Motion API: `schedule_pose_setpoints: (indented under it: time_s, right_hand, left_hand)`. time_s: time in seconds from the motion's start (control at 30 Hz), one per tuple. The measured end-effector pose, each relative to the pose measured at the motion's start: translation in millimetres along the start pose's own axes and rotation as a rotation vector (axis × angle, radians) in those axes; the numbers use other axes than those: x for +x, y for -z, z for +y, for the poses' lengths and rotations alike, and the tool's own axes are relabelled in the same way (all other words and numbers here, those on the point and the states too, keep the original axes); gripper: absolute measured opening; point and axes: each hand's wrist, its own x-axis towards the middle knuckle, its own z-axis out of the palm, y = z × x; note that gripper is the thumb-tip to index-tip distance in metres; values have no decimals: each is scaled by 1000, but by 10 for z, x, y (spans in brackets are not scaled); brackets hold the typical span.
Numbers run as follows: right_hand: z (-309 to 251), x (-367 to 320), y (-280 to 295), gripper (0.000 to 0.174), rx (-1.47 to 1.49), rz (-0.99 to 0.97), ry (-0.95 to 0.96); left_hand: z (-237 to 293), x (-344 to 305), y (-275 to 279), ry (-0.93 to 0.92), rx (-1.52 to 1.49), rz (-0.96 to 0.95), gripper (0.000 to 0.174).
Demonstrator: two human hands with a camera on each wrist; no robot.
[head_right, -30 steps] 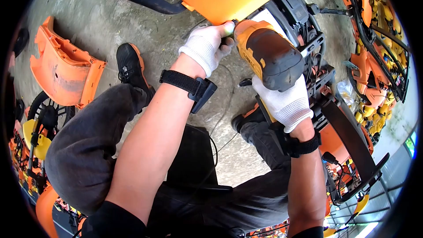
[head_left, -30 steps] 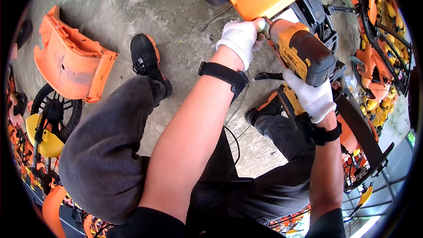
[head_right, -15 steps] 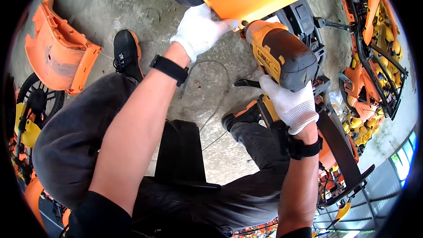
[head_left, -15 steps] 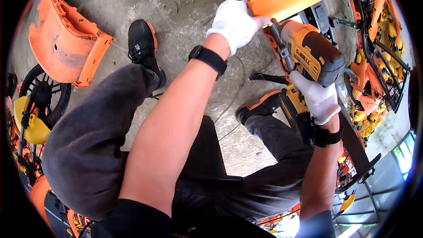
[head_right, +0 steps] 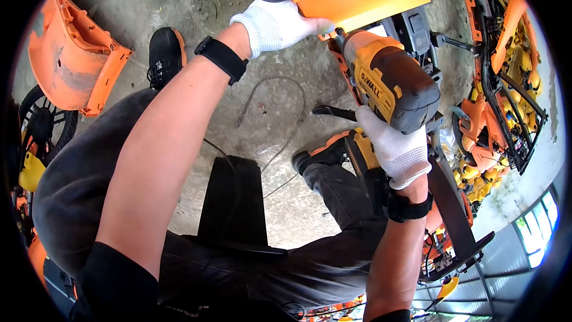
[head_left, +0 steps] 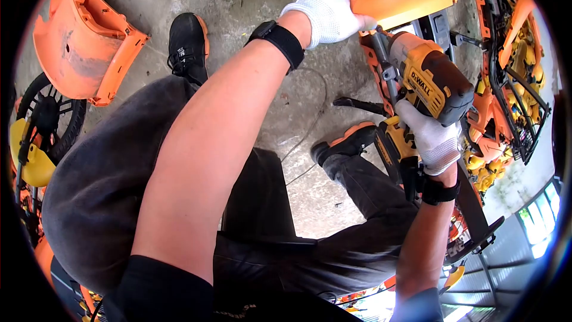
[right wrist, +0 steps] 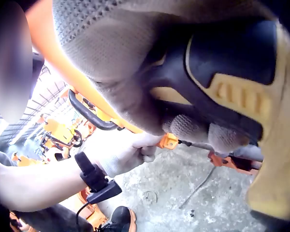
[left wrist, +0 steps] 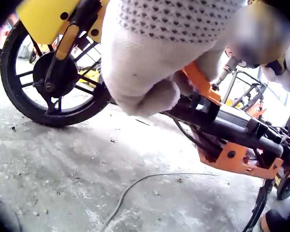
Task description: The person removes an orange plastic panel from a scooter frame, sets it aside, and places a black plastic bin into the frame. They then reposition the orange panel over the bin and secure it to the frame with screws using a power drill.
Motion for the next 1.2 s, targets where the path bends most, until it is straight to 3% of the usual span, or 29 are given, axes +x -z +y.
schedule_pose_setpoints:
  time_s: [0.07, 0.2, 0.27, 0.4, 0.47, 0.5, 0.57, 0.67, 0.7, 0.77, 0.8, 0.93, 1.0, 1.1, 1.2]
  right_hand:
    - [-1, 9, 16, 30, -10, -10, -23]
    - [-7, 32, 37, 32, -44, -31, -62]
    - [-13, 34, 28, 32, -68, -30, -69]
    - [32, 52, 34, 30, 34, -28, 20]
    - [9, 67, 40, 31, 44, -26, 39]
    - [-36, 75, 50, 31, -10, -29, 32]
    - [-71, 89, 55, 31, -68, -36, 26]
    - [-111, 102, 73, 30, -130, -57, 78]
    - [-98, 106, 77, 30, -132, -61, 80]
    - [-51, 122, 91, 49, -143, -77, 80]
    - [-53, 114, 83, 49, -141, -62, 47]
    - [-47, 97, 79, 49, -153, -60, 20]
    - [-50, 77, 36, 32, -103, 14, 105]
    - [64, 107, 90, 47, -149, -54, 173]
    - [-48, 88, 74, 45, -149, -63, 83]
  left_hand:
    - [33, -67, -3, -58, 59, 221, 46]
    - [72, -134, 73, 7, -91, 232, 43]
    - [-65, -41, -78, -168, 63, 425, 43]
    - [13, -87, 101, -80, -17, 233, 45]
    - [14, -149, 119, -295, -420, 540, 47]
    - [15, -142, 164, -293, -420, 542, 47]
    - [7, -123, 266, -127, -389, 302, 54]
    - [15, -143, 291, -97, -482, 195, 49]
    - [0, -124, 224, -93, -482, 197, 49]
    - [-46, -60, 40, -184, -85, 476, 46]
    - [4, -75, 123, -136, -131, 340, 47]
    - [44, -134, 191, -120, -246, 360, 46]
    - [41, -185, 287, -27, -543, 208, 46]
    - [28, -160, 267, -60, -504, 227, 43]
    - [4, -101, 175, -145, -502, 313, 42]
